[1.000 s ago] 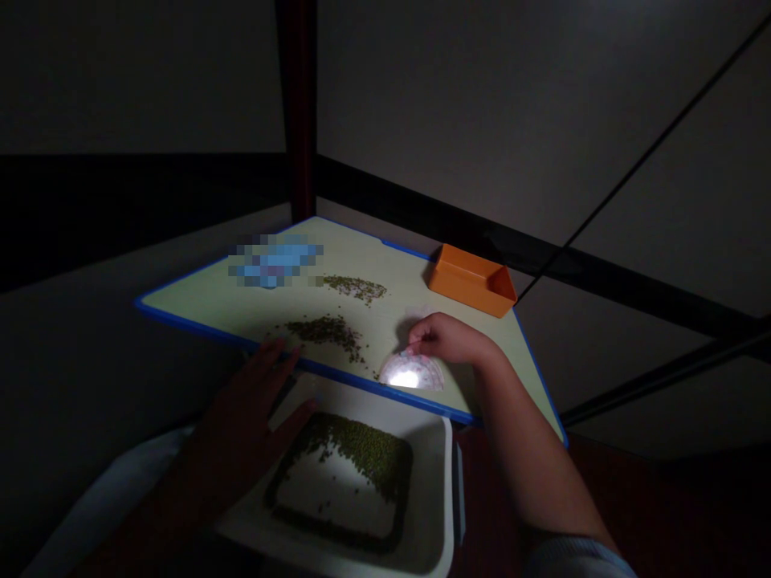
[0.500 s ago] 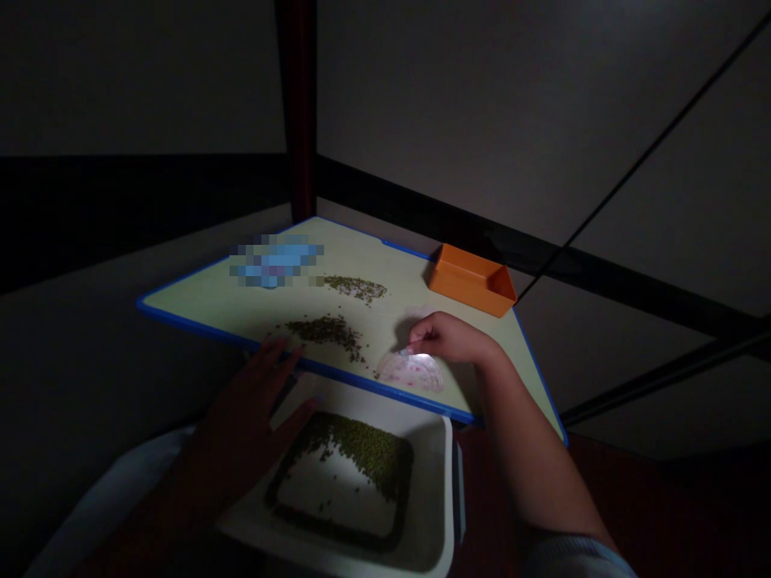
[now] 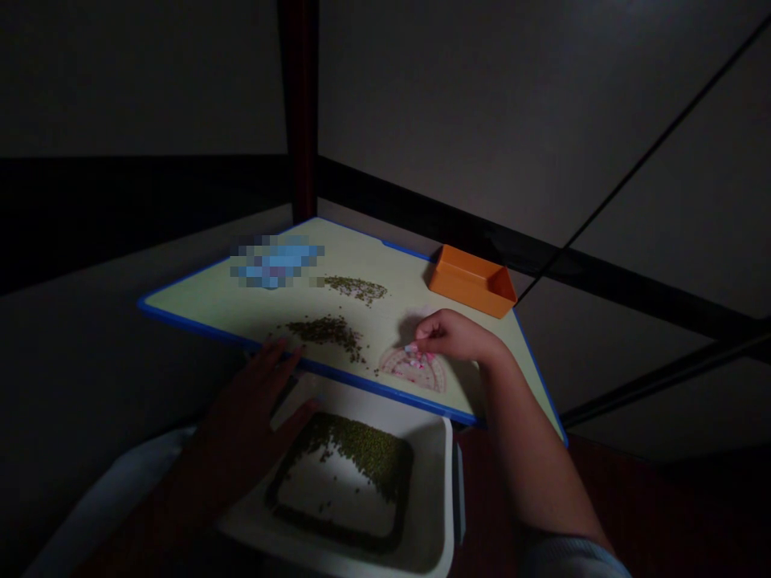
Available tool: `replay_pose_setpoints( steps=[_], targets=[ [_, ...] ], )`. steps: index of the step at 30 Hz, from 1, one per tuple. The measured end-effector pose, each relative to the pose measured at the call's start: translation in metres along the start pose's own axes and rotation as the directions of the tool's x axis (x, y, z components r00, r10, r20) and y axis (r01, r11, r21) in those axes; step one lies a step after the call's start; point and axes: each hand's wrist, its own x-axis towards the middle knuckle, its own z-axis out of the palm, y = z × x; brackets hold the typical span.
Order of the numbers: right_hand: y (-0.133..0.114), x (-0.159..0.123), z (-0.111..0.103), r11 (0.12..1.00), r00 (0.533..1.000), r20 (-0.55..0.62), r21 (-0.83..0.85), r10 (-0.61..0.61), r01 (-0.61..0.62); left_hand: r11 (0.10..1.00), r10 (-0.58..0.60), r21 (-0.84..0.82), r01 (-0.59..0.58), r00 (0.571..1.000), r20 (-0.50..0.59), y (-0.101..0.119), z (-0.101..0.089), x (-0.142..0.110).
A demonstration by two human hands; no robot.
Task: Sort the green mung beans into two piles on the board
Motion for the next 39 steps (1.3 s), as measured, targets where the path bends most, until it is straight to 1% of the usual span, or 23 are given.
replay_pose_setpoints(
  steps=[5, 9, 14, 19, 22, 25, 34, 37, 39],
  targets=[
    [-0.001, 0.002, 0.004, 0.999, 0.998, 0.057, 0.009, -0.037, 0.037, 1.000, 0.001, 0.004, -0.001, 1.000, -0.006, -0.001, 0.001, 0.000],
    [-0.002, 0.004, 0.007, 0.999, 0.995, 0.090, -0.019, -0.034, 0.036, 1.000, -0.010, -0.024, 0.010, 1.000, -0.007, 0.000, 0.001, 0.000],
    [-0.003, 0.003, 0.004, 0.998, 0.998, 0.059, -0.068, 0.000, 0.004, 0.999, -0.022, -0.035, 0.023, 1.000, 0.009, 0.003, -0.002, 0.000],
    [-0.004, 0.000, 0.002, 0.998, 1.000, 0.006, -0.065, -0.016, 0.017, 0.999, -0.027, -0.039, 0.028, 1.000, 0.014, 0.003, -0.003, 0.001],
    [-0.003, 0.001, 0.003, 0.998, 0.999, 0.022, -0.053, -0.024, 0.025, 0.999, -0.026, -0.031, 0.027, 0.999, 0.022, 0.002, -0.002, 0.001],
    [-0.003, 0.002, 0.003, 0.998, 0.999, 0.033, -0.068, 0.002, 0.000, 0.999, -0.028, -0.026, 0.028, 0.999, 0.023, 0.000, 0.000, 0.000],
    [0.004, -0.002, -0.008, 0.968, 0.986, -0.131, -0.218, 0.101, -0.128, 1.000, -0.015, -0.022, 0.015, 1.000, 0.000, 0.000, 0.000, -0.001],
    [0.004, 0.000, -0.006, 0.961, 0.981, -0.162, -0.238, 0.107, -0.144, 1.000, -0.013, -0.023, 0.014, 1.000, 0.017, 0.000, 0.001, 0.000],
    [0.003, 0.001, -0.003, 0.960, 0.982, -0.166, -0.245, 0.093, -0.133, 1.000, -0.019, -0.021, 0.020, 1.000, 0.024, -0.001, 0.001, 0.000]
  ],
)
